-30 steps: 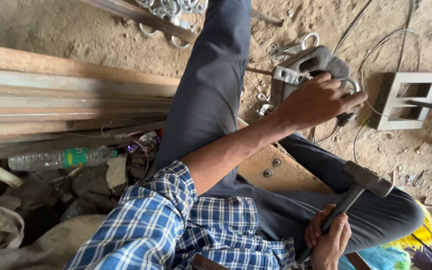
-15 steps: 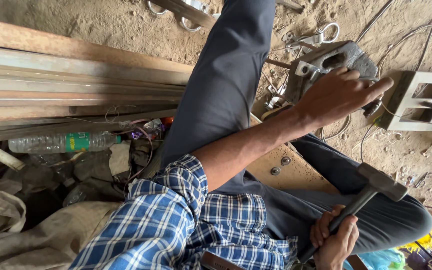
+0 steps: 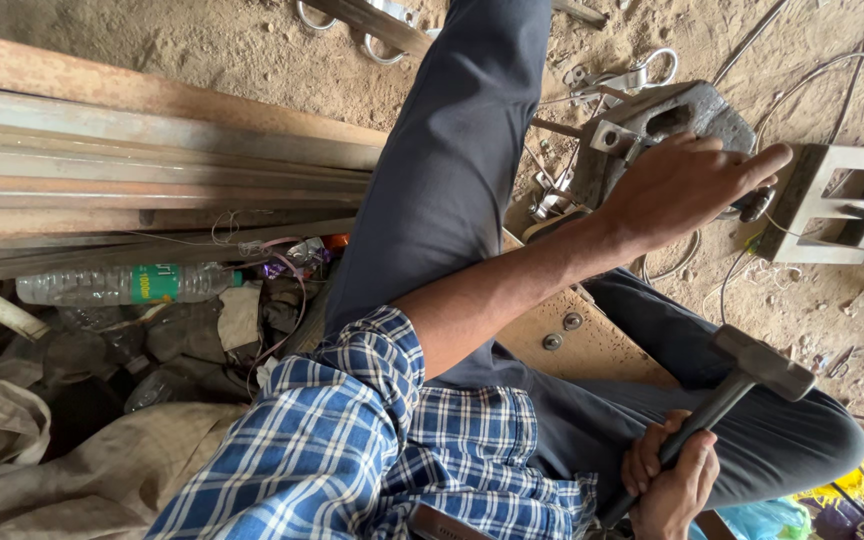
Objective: The person sits cross-legged on the ground and uses a hammer to strike a metal part held against a small anvil. They repeatedly pick up metal pieces, position them on the anvil, and hit them with the hammer to shape or secure them.
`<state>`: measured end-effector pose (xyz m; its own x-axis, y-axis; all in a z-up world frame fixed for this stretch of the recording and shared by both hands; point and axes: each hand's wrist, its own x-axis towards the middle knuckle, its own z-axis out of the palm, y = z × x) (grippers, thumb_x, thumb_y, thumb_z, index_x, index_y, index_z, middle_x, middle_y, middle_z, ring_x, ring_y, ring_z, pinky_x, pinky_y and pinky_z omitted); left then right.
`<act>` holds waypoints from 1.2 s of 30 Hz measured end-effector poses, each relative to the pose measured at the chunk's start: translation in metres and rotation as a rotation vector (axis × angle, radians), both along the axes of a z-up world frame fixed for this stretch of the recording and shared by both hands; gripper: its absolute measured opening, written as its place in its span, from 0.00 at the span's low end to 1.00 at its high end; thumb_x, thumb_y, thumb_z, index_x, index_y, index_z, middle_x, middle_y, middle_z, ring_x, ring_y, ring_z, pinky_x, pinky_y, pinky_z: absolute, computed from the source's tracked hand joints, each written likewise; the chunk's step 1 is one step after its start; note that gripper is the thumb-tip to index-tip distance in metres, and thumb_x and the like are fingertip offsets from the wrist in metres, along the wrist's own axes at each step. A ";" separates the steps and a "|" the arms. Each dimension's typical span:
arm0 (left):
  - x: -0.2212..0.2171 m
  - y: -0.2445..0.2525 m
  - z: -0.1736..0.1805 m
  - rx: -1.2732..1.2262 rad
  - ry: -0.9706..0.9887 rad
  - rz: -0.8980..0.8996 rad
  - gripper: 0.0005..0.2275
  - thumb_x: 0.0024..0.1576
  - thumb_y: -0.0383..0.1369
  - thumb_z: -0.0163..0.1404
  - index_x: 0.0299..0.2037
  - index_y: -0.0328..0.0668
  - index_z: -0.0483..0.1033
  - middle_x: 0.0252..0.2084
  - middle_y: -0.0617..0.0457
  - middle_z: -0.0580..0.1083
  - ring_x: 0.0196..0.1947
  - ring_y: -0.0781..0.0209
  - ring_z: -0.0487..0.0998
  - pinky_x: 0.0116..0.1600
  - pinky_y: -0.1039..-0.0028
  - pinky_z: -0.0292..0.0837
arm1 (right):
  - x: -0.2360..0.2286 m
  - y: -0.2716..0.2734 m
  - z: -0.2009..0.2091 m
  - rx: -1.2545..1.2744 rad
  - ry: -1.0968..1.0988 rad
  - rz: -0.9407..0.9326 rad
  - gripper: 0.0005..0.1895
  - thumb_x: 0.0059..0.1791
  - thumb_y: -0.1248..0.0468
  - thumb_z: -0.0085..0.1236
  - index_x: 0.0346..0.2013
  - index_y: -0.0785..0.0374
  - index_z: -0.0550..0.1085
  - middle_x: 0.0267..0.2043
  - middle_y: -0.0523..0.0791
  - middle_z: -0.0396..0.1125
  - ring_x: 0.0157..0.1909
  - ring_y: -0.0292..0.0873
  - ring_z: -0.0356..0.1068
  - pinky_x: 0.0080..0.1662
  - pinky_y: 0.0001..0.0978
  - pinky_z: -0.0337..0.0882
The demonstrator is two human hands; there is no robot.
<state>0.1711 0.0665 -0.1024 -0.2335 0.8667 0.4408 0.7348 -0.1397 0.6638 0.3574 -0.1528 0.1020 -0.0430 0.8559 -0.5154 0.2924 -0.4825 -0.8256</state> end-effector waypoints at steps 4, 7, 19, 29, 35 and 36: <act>-0.005 -0.004 0.005 0.023 0.031 0.009 0.20 0.69 0.29 0.45 0.71 0.51 0.60 0.19 0.68 0.55 0.20 0.75 0.60 0.40 0.70 0.80 | 0.000 0.001 0.000 -0.005 0.015 0.000 0.26 0.62 0.42 0.31 0.43 0.62 0.63 0.15 0.39 0.48 0.12 0.32 0.43 0.15 0.25 0.48; -0.014 -0.006 0.019 -0.047 0.012 -0.007 0.17 0.70 0.30 0.43 0.68 0.53 0.65 0.19 0.68 0.55 0.19 0.75 0.61 0.35 0.71 0.76 | 0.000 0.001 -0.001 -0.002 0.018 0.002 0.26 0.62 0.42 0.31 0.43 0.62 0.63 0.15 0.39 0.48 0.12 0.32 0.43 0.15 0.25 0.48; -0.004 0.002 0.031 -0.006 -0.196 -0.085 0.10 0.70 0.29 0.45 0.58 0.52 0.74 0.19 0.66 0.62 0.18 0.78 0.64 0.21 0.78 0.60 | 0.002 0.001 -0.001 0.000 0.032 0.003 0.25 0.63 0.44 0.30 0.43 0.62 0.63 0.15 0.39 0.48 0.11 0.32 0.43 0.15 0.25 0.48; 0.013 0.008 0.034 0.162 -0.406 -0.178 0.15 0.63 0.28 0.52 0.59 0.51 0.67 0.30 0.59 0.74 0.27 0.72 0.77 0.33 0.72 0.74 | 0.002 -0.003 -0.001 0.024 0.040 -0.002 0.24 0.63 0.45 0.31 0.42 0.64 0.63 0.15 0.40 0.48 0.11 0.33 0.44 0.14 0.26 0.49; 0.010 0.008 0.039 0.134 -0.445 -0.156 0.14 0.63 0.30 0.52 0.57 0.57 0.67 0.32 0.57 0.76 0.31 0.67 0.79 0.33 0.72 0.76 | 0.004 -0.007 -0.001 0.036 0.054 -0.032 0.24 0.62 0.46 0.30 0.43 0.63 0.64 0.16 0.41 0.49 0.11 0.33 0.44 0.15 0.27 0.49; 0.006 0.006 0.041 0.159 -0.469 -0.136 0.14 0.64 0.30 0.52 0.57 0.57 0.67 0.33 0.56 0.76 0.32 0.66 0.79 0.33 0.73 0.76 | 0.004 -0.008 -0.001 0.038 0.064 -0.037 0.24 0.62 0.46 0.30 0.43 0.63 0.64 0.16 0.41 0.50 0.11 0.33 0.44 0.14 0.27 0.49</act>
